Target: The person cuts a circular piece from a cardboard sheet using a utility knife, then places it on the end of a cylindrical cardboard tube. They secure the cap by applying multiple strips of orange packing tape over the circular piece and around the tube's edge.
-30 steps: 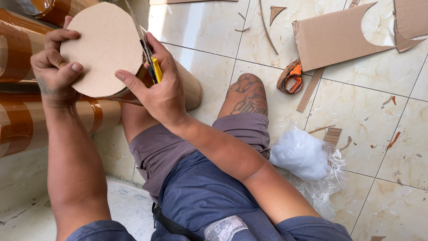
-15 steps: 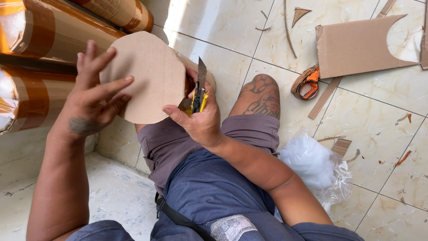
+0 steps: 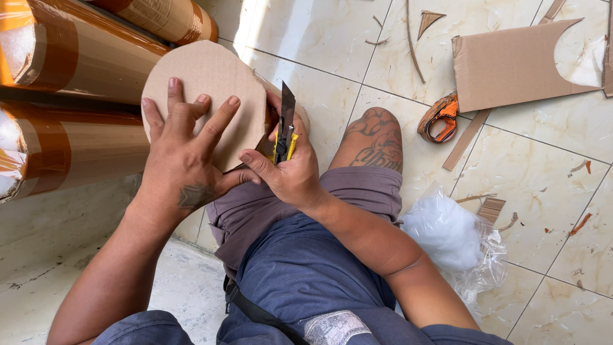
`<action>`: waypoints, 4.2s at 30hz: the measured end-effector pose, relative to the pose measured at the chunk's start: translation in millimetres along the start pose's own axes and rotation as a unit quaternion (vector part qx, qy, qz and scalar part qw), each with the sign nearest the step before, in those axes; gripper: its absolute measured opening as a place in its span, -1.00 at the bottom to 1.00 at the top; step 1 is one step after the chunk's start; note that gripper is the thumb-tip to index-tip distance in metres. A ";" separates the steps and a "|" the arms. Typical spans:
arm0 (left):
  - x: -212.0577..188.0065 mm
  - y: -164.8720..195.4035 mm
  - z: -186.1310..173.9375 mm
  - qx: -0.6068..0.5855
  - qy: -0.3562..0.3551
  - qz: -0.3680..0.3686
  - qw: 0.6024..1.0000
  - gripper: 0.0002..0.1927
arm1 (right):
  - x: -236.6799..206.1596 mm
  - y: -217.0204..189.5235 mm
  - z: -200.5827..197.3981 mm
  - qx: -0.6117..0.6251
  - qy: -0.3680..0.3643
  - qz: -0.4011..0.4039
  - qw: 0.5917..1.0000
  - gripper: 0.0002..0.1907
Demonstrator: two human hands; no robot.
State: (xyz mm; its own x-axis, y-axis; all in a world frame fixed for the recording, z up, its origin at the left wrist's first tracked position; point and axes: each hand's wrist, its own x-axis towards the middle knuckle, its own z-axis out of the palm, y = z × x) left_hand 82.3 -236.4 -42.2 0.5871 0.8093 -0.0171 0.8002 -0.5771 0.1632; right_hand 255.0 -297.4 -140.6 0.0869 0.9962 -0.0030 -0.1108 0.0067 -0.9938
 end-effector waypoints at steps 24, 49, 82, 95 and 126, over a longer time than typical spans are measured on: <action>101.0 -168.3 -2.2 -0.130 -0.007 0.036 0.991 -0.29 | 119.0 15.0 -17.2 -0.315 0.069 -0.213 0.922 -0.49; 120.2 -165.0 -1.8 -0.092 -0.002 0.025 0.995 -0.41 | 161.4 23.5 27.2 -0.374 0.049 -0.211 0.902 -0.41; 96.5 -145.2 -4.8 -0.165 0.025 0.012 0.986 -0.39 | 171.9 27.7 8.6 -0.425 0.007 -0.266 0.865 -0.43; 90.6 -141.7 -11.8 -0.159 0.024 0.014 0.987 -0.43 | 180.6 43.1 13.4 -0.404 0.034 -0.314 0.859 -0.33; 70.4 -112.4 -9.6 -0.082 0.005 0.037 0.996 -0.39 | 216.1 61.7 -29.3 -0.225 -0.075 -0.395 0.887 -0.27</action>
State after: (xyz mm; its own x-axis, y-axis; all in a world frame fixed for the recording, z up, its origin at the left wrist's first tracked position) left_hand 32.5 -113.5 -52.3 0.6423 0.7664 0.0111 0.7230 -0.6107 0.3230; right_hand 295.9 -84.2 -205.8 -0.1746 0.6961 0.6964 0.3351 0.7070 -0.6228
